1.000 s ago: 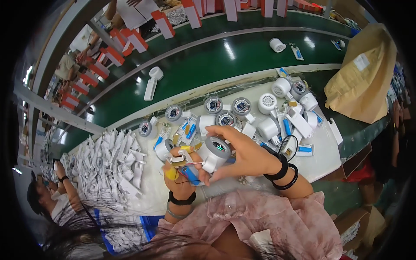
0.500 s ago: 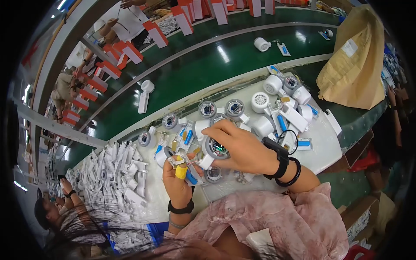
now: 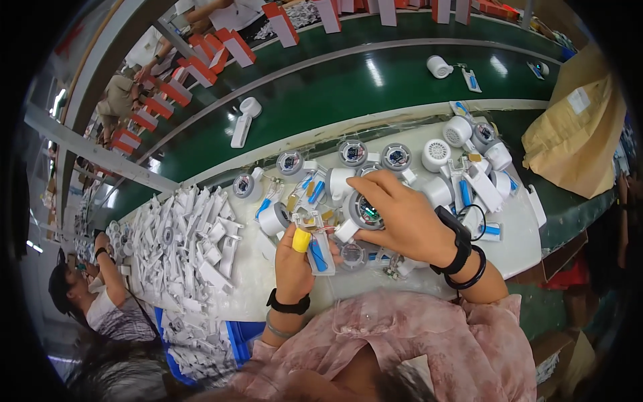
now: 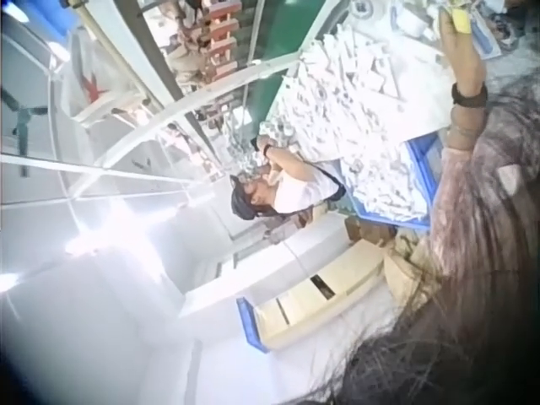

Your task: Assembling small electronic components and plastic casings on a factory production line.

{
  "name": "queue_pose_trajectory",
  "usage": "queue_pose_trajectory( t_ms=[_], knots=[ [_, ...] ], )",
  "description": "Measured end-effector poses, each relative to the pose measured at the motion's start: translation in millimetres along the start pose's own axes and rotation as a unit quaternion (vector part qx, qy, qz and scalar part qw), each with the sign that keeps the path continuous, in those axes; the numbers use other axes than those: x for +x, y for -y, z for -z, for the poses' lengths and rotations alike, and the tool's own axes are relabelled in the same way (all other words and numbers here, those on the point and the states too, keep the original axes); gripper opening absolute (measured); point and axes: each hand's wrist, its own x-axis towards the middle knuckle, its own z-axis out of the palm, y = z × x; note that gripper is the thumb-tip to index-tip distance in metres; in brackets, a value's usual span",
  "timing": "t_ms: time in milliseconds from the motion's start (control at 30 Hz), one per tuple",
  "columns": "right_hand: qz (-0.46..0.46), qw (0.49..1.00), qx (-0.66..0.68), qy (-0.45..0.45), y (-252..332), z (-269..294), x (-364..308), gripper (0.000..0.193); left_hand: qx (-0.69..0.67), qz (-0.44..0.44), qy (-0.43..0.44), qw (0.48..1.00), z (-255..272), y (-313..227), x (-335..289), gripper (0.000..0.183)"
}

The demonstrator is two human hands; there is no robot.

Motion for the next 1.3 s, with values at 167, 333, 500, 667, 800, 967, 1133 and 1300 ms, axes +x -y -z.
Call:
queue_pose_trajectory(
  t_ms=[167, 333, 500, 667, 800, 967, 1133, 1300],
  knots=[
    [0.001, 1.0, -0.001, 0.002, 5, -2, 2, 0.075, 0.056, -0.022, -0.027, 0.998, 3, -1, -4, 0.028],
    [0.013, 1.0, 0.007, 0.004, 8, 0, 4, 0.069, 0.062, -0.054, -0.029, 0.996, -2, -1, -6, 0.029],
    [0.039, 0.999, -0.002, -0.002, 9, 2, 2, 0.067, 0.095, -0.073, -0.005, 0.993, 6, 0, -7, 0.027],
    [0.026, 1.0, 0.008, 0.009, 6, 2, 4, 0.065, 0.104, -0.094, -0.022, 0.99, -2, -1, -5, 0.027],
    [0.035, 0.999, 0.0, 0.006, 6, 3, 3, 0.065, 0.133, -0.096, -0.009, 0.986, -4, -4, -6, 0.027],
    [0.033, 0.999, 0.002, 0.011, 6, 2, 2, 0.065, 0.155, -0.098, 0.009, 0.983, 4, 0, -5, 0.027],
    [0.034, 0.999, -0.001, 0.013, 5, 2, 2, 0.066, 0.143, -0.097, -0.002, 0.985, -2, -3, -6, 0.027],
    [0.021, 0.999, 0.0, 0.026, 7, 3, 3, 0.067, 0.147, -0.086, 0.0, 0.985, -1, -4, -7, 0.026]
  ],
)
